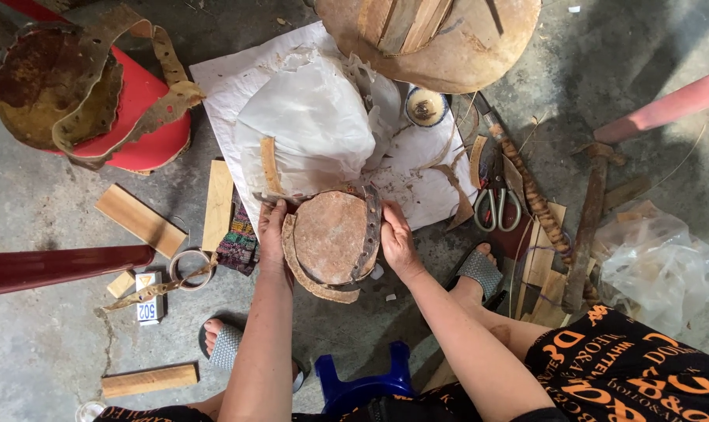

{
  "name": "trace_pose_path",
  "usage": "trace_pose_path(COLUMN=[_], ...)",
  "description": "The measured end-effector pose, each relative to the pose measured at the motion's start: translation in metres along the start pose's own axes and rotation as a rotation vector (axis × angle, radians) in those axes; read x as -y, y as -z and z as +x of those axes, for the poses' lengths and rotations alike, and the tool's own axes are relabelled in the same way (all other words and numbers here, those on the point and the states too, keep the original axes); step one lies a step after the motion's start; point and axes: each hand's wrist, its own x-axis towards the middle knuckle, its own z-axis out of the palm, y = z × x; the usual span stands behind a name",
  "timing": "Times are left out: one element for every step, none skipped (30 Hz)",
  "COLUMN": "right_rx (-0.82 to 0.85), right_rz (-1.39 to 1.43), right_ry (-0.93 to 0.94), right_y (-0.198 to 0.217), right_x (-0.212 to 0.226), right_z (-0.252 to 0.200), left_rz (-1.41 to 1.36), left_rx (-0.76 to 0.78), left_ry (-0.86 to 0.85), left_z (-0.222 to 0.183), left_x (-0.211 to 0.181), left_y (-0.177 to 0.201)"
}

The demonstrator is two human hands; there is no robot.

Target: Trimming the edges of leather pieces and fitting them onto a circular wooden frame using scissors.

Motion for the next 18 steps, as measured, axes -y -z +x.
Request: trace_pose_path(right_rx=[-0.001,-0.007,-0.014,-0.014,-0.010,-0.006,-0.006,-0.001,0.004,0.003,0.001,-0.001,-0.001,-0.002,-0.002,-0.001,-0.004,-0.007], right_rz=[0.000,0.010,0.021,0.021,0.020,0.019,0.019,0.012,0.005,0.004,0.006,0.009,0.008,0.003,-0.003,-0.003,0.004,0.011], right_ry=[0.000,0.001,0.003,0.004,0.010,0.015,0.013,0.015,0.017,0.018,0.020,0.022,0.023,0.019,0.015,0.015,0.012,0.010], right_y=[0.000,0.000,0.001,0.001,0.001,0.002,0.001,0.001,0.001,0.000,-0.001,-0.002,-0.001,-0.001,-0.001,-0.001,-0.001,-0.001], right_x=[0.001,0.002,0.004,0.003,0.003,0.002,0.006,0.010,0.013,0.012,0.010,0.008,0.005,0.002,-0.002,-0.006,-0.010,-0.015], right_z=[0.000,0.000,0.000,0.001,0.001,0.001,0.000,0.001,0.002,0.002,0.001,0.001,0.000,-0.001,-0.002,-0.002,-0.003,-0.003], left_rz=[0.000,0.044,0.087,0.087,0.121,0.157,0.157,0.155,0.152,0.152,0.160,0.168,0.167,0.175,0.184,0.183,0.200,0.217], left_rx=[0.000,0.031,0.061,0.061,0.070,0.078,0.078,0.066,0.054,0.055,0.052,0.048,0.048,0.043,0.037,0.037,0.034,0.032], left_ry=[0.000,-0.012,-0.025,-0.025,-0.038,-0.049,-0.048,-0.045,-0.041,-0.042,-0.048,-0.054,-0.055,-0.061,-0.068,-0.069,-0.069,-0.070], left_z=[0.007,0.013,0.020,0.014,0.008,0.002,0.001,0.001,0.001,-0.001,-0.003,-0.005,-0.004,-0.003,-0.002,-0.006,-0.009,-0.013], left_x=[0.005,0.009,0.013,0.005,-0.004,-0.012,-0.011,-0.011,-0.011,-0.013,-0.014,-0.016,-0.013,-0.011,-0.009,-0.013,-0.017,-0.021], left_y=[0.005,0.010,0.015,0.007,-0.002,-0.009,-0.009,-0.009,-0.009,-0.011,-0.013,-0.016,-0.014,-0.012,-0.011,-0.014,-0.018,-0.022])
